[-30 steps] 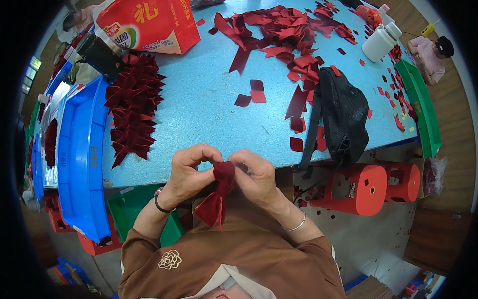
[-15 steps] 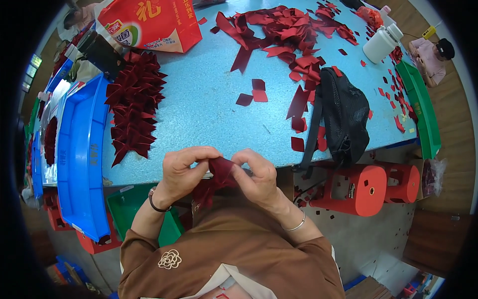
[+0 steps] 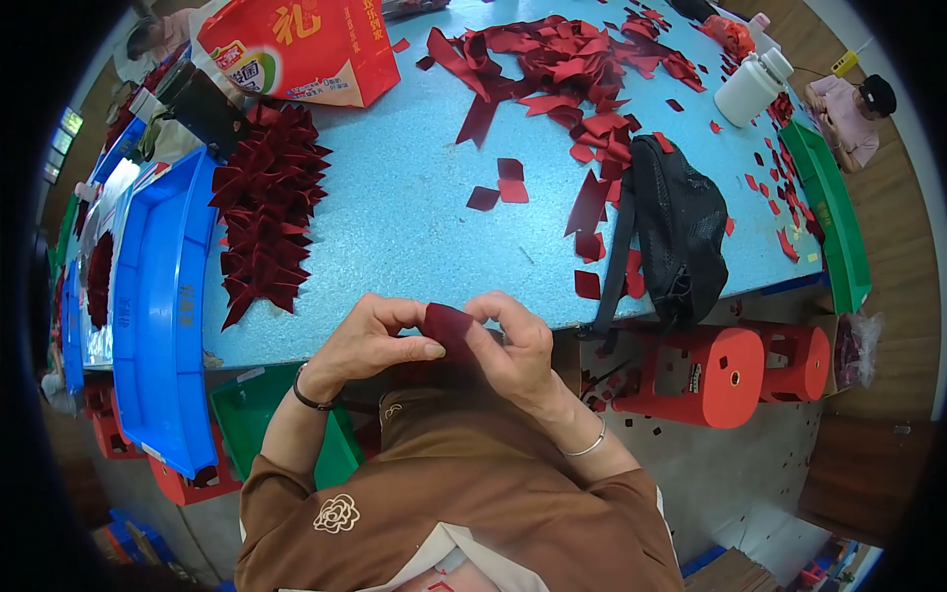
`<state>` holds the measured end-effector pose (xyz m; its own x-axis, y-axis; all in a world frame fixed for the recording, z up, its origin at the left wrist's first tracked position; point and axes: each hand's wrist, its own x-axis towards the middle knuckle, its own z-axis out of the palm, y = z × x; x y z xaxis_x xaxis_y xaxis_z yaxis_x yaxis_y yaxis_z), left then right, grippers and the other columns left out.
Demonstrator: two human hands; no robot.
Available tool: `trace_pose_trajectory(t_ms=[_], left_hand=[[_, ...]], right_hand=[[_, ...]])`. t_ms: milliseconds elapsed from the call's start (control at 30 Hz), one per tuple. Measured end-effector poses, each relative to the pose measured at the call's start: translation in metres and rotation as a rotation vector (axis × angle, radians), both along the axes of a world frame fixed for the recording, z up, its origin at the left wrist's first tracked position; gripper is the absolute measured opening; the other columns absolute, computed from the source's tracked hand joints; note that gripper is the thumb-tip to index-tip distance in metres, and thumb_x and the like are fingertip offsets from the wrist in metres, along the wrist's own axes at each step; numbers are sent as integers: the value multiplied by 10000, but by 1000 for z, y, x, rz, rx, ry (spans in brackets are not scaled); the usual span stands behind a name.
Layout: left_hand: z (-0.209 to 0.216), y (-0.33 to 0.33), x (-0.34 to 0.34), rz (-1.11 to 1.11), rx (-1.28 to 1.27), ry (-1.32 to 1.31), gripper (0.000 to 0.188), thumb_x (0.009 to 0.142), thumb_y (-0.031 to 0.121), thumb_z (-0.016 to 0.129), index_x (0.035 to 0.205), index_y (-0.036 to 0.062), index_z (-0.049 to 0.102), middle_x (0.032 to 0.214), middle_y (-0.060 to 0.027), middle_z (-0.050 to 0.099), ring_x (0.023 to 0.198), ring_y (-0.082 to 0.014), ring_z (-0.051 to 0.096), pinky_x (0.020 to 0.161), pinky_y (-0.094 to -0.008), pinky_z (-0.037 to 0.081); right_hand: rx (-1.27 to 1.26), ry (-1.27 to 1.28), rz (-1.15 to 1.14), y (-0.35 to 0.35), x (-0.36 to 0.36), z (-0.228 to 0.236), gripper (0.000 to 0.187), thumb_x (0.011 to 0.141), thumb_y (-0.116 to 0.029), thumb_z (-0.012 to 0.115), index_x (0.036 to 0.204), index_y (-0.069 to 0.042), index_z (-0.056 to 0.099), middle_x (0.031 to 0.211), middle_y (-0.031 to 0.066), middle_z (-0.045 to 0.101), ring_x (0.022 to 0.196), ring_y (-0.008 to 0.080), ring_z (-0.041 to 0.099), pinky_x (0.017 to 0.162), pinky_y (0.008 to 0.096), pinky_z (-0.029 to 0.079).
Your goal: Folding red ribbons into decorative bows.
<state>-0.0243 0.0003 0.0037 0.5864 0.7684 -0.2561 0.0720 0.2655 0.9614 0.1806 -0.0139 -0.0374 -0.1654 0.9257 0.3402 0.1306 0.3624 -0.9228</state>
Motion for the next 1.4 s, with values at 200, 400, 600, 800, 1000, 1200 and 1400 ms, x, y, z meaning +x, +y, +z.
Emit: trace_pose_trajectory(t_ms=[200, 400, 600, 800, 1000, 1200, 1400], left_hand=[[3, -3, 2, 14, 137, 64, 233, 807, 113, 710, 1018, 15, 689, 884, -15, 684, 795, -59, 570, 724, -230, 467], [-1, 0, 3, -37, 170, 185, 196, 819, 127, 689, 976, 10, 693, 877, -11, 679, 799, -71, 559, 715, -230, 454], [-22, 2, 7, 48, 151, 103, 167, 835, 156, 685, 907, 5, 693, 792, 14, 616, 719, -61, 511, 631, -232, 415], [-31, 14, 8, 63, 125, 143, 162, 858, 169, 666, 870, 9, 688, 759, 23, 587, 683, -47, 478, 594, -230, 384], [-40, 16, 6, 110, -37, 112, 181, 867, 177, 660, 853, 1, 697, 741, 24, 593, 676, -42, 487, 609, -220, 398], [-38, 17, 11, 178, -92, 37, 203, 869, 183, 661, 796, -4, 688, 705, 28, 590, 646, -37, 480, 569, -206, 374], [-42, 18, 11, 145, -77, 93, 247, 887, 220, 649, 734, 27, 666, 625, 71, 526, 569, -14, 403, 495, -204, 306]], right_hand=[[93, -16, 7, 7, -5, 13, 135, 790, -14, 656, 911, -14, 597, 806, 96, 618, 712, 192, 607, 624, 285, 474], [462, -201, 151, 24, 2, 2, 162, 756, 24, 646, 908, 0, 594, 752, 111, 594, 642, 278, 581, 556, 341, 459], [380, -222, -135, 14, -11, -21, 113, 808, 1, 617, 919, -3, 598, 721, 124, 591, 575, 276, 558, 514, 342, 443], [-221, -9, -135, 19, -16, -29, 194, 956, -172, 553, 913, 10, 604, 754, 16, 639, 638, 40, 540, 538, 220, 436], [-479, 292, 79, 34, -11, -35, 169, 950, -138, 547, 931, 17, 612, 757, 12, 642, 645, 45, 540, 569, 203, 449], [-162, -3, 44, 36, -8, -13, 179, 915, -143, 585, 902, 32, 624, 732, 72, 656, 674, 90, 587, 593, 257, 475], [-343, 50, 10, 34, -8, -36, 205, 938, -160, 577, 866, 19, 646, 715, -18, 621, 635, 21, 506, 543, 194, 425]])
